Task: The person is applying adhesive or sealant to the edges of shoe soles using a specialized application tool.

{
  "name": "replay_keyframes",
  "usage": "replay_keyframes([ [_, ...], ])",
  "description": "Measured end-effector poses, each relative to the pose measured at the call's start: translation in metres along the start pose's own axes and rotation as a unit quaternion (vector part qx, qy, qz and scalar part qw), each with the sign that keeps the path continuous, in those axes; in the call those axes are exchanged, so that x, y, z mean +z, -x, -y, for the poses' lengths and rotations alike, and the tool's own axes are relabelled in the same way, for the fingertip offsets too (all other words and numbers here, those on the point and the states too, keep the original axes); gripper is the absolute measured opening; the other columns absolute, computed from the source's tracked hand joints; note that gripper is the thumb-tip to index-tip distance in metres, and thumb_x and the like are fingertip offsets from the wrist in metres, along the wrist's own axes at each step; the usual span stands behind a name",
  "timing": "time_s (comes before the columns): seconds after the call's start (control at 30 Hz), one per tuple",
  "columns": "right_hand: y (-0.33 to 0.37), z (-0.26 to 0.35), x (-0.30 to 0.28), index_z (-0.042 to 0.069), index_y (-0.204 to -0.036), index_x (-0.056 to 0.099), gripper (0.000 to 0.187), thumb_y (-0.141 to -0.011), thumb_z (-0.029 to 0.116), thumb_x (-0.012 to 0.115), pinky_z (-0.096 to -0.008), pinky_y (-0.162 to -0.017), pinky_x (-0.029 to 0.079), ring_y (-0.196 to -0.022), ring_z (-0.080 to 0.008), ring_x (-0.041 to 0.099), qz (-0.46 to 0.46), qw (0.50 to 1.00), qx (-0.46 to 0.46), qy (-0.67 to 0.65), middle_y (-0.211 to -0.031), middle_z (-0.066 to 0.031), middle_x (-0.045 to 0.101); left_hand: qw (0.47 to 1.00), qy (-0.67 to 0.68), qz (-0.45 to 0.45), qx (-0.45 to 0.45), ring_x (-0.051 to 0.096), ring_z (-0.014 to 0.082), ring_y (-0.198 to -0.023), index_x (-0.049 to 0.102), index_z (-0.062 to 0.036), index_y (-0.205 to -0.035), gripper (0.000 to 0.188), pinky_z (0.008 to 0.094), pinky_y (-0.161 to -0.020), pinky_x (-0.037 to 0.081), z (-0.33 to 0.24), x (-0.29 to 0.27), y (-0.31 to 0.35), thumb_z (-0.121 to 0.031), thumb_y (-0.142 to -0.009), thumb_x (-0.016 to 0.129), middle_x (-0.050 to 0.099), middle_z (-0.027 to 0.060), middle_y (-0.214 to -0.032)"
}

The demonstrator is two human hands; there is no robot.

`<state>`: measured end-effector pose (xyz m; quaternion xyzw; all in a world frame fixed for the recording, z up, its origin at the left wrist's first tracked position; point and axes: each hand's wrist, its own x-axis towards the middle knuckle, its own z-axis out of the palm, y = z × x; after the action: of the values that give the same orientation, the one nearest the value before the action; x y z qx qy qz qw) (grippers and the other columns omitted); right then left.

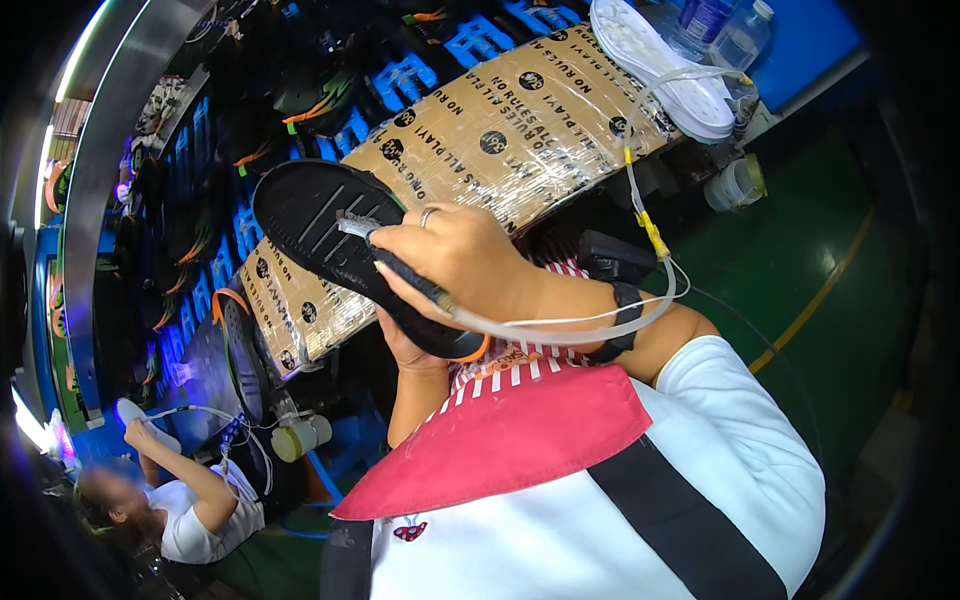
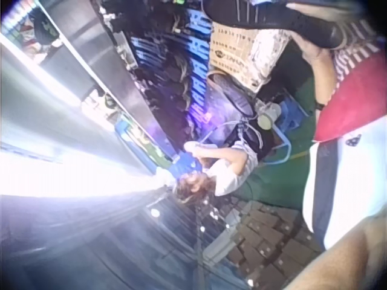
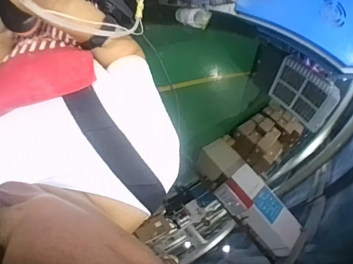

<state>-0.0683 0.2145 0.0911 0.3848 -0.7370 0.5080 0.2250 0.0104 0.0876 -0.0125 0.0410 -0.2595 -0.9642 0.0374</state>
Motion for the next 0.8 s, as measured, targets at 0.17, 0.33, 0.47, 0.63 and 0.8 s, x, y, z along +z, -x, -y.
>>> replay_keyframes([
  [0.17,0.01,0.003,0.017,-0.001,-0.088,0.061,0.023,-0.067,0.004,0.069,-0.0325,-0.055,0.047,-0.06,-0.0257,0.058,0.058,0.997,-0.037,-0.024,-0.066,-0.0103,0.056,1.0,-0.009,-0.025,-0.017,0.053,0.0219,-0.112,0.047,-0.0141,-0.125,0.056,0.0378,-0.096,0.042,0.002,-0.013,0.0,-0.052,-0.085,0.052,0.054,0.0066,-0.123],
  [0.33,0.005,-0.002,0.012,0.003,-0.087,0.064,0.019,-0.069,0.008,0.069,-0.0327,-0.056,0.047,-0.06,-0.0254,0.059,0.156,0.964,-0.013,-0.213,-0.067,-0.0105,0.059,0.999,0.018,0.039,-0.028,0.056,0.0238,-0.105,0.054,-0.0099,-0.116,0.057,0.0386,-0.092,0.045,-0.003,-0.005,-0.007,-0.055,-0.082,0.053,0.059,0.0099,-0.113],
  [0.47,0.005,-0.002,0.007,0.002,-0.089,0.065,0.02,-0.07,0.007,0.069,-0.0331,-0.054,0.047,-0.062,-0.0253,0.061,0.033,0.991,0.032,-0.123,-0.073,-0.0119,0.063,0.997,0.041,-0.061,-0.009,0.057,0.0254,-0.103,0.052,-0.0072,-0.12,0.06,0.0401,-0.091,0.046,-0.006,-0.006,-0.009,-0.054,-0.083,0.053,0.058,0.0127,-0.115],
  [0.63,0.019,-0.002,0.019,0.0,-0.092,0.062,0.026,-0.069,0.007,0.07,-0.0319,-0.055,0.047,-0.06,-0.0246,0.058,0.093,0.99,-0.054,-0.096,-0.067,-0.0103,0.057,0.997,0.046,-0.021,-0.058,0.055,0.0251,-0.106,0.05,-0.0128,-0.122,0.061,0.0411,-0.093,0.045,-0.006,-0.032,-0.005,-0.058,-0.081,0.053,0.055,0.0096,-0.119],
  [0.8,0.015,0.004,0.009,0.0,-0.09,0.063,0.023,-0.069,0.007,0.07,-0.032,-0.052,0.046,-0.058,-0.0245,0.058,0.114,0.976,-0.025,-0.183,-0.066,-0.0106,0.058,0.994,0.038,-0.106,-0.013,0.055,0.027,-0.107,0.047,-0.0114,-0.126,0.063,0.0427,-0.095,0.043,-0.011,-0.073,-0.004,-0.057,-0.083,0.05,0.054,0.0081,-0.123],
])
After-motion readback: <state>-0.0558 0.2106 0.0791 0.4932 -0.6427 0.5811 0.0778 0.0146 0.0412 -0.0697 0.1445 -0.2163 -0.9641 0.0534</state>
